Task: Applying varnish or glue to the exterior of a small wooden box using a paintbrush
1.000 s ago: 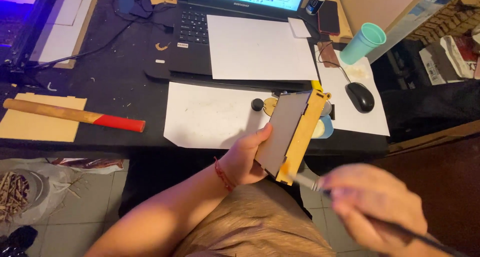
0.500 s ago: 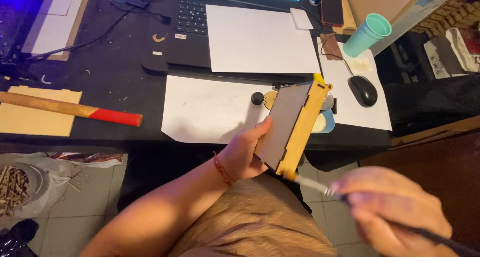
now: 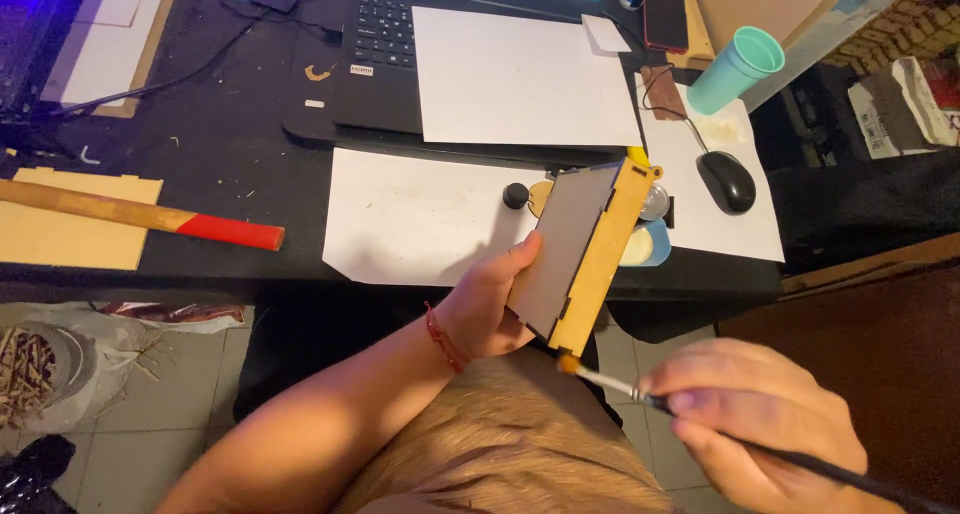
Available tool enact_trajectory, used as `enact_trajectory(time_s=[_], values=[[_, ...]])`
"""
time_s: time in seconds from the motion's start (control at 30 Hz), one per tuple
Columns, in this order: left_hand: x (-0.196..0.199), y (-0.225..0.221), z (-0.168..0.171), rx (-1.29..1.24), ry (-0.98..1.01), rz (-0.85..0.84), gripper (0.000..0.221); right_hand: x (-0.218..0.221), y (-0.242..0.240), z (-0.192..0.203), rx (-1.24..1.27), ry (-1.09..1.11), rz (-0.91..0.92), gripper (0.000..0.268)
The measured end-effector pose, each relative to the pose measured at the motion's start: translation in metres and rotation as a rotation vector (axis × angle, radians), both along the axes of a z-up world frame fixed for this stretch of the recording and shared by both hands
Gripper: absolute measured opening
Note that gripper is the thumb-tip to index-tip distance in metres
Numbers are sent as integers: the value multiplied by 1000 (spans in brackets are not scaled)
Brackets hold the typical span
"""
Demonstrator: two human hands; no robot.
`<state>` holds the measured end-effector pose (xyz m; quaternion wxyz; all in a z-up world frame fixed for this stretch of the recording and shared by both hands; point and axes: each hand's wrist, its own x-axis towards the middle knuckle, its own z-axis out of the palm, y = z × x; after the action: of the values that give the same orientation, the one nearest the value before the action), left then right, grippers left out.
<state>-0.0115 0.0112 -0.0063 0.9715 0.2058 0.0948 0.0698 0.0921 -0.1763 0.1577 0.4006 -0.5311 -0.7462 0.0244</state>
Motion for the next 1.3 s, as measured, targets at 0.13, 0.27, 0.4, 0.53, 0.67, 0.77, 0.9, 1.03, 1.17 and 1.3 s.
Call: enact_trajectory(time_s=[0.13, 0.27, 0.4, 0.53, 0.67, 0.77, 0.9, 1.03, 1.17, 1.3], values=[[-8, -4, 29, -80, -199, -13, 55, 14, -11, -9, 16, 80, -117, 10], [-5, -2, 28, -117, -8, 7, 52, 1, -10, -1, 19, -10, -63, 8], [-9, -4, 31, -111, -55, -8, 56, 14, -15, -9, 56, 44, -70, 7], [-7, -3, 29, -63, -204, -14, 57, 9, -5, -2, 71, -36, -58, 7], [-7, -2, 25, -120, 26, -17, 54, 15, -10, -8, 30, 46, 4, 8], [-6, -4, 23, -90, -10, -25, 54, 22, -7, -12, 72, 135, -13, 10], [1, -1, -4, -6, -75, -89, 47, 28, 7, -20, 142, 205, -203, 12], [-8, -5, 19, -88, -73, -110, 59, 33, 14, -23, 331, 164, -331, 15], [-9, -8, 21, -68, -255, -67, 59, 19, -5, -5, 155, -48, -54, 13], [-12, -12, 24, -32, -314, -86, 62, 32, -3, -22, 208, 66, -204, 4]])
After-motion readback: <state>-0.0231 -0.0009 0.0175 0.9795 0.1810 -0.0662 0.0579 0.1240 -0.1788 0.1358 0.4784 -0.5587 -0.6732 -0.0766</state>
